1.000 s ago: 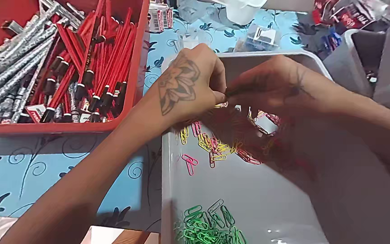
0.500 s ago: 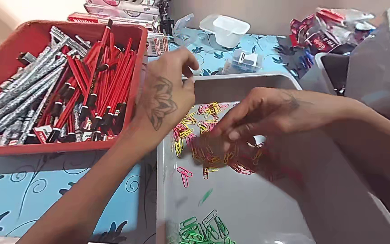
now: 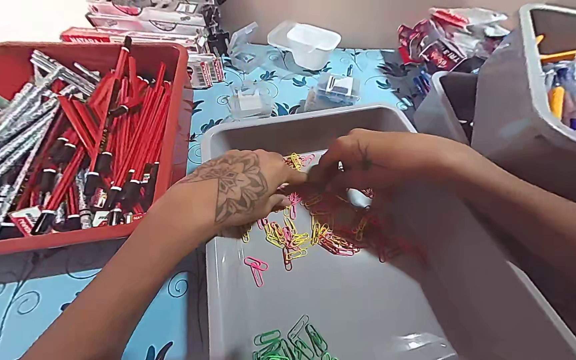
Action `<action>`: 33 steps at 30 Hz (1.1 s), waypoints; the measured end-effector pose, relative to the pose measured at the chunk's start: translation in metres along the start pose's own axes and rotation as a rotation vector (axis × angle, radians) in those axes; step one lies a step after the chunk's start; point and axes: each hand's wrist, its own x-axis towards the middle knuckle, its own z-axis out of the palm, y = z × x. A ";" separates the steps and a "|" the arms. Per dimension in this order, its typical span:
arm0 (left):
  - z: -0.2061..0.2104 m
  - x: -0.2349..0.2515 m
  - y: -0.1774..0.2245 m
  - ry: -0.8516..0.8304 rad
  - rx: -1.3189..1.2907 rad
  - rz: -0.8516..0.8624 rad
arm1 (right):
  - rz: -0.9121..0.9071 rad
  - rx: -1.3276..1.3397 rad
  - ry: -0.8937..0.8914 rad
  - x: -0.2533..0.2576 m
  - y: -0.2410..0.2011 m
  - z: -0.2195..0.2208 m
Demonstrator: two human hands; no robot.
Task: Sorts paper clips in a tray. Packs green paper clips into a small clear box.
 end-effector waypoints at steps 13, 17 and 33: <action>0.020 -0.003 -0.015 0.202 0.188 -0.091 | 0.050 0.009 0.023 0.005 -0.001 0.005; -0.003 0.001 0.012 0.119 0.022 -0.334 | 0.065 0.016 -0.030 0.005 -0.005 0.001; -0.002 0.000 0.013 -0.092 0.036 -0.207 | 0.471 -0.309 0.038 -0.017 -0.016 -0.026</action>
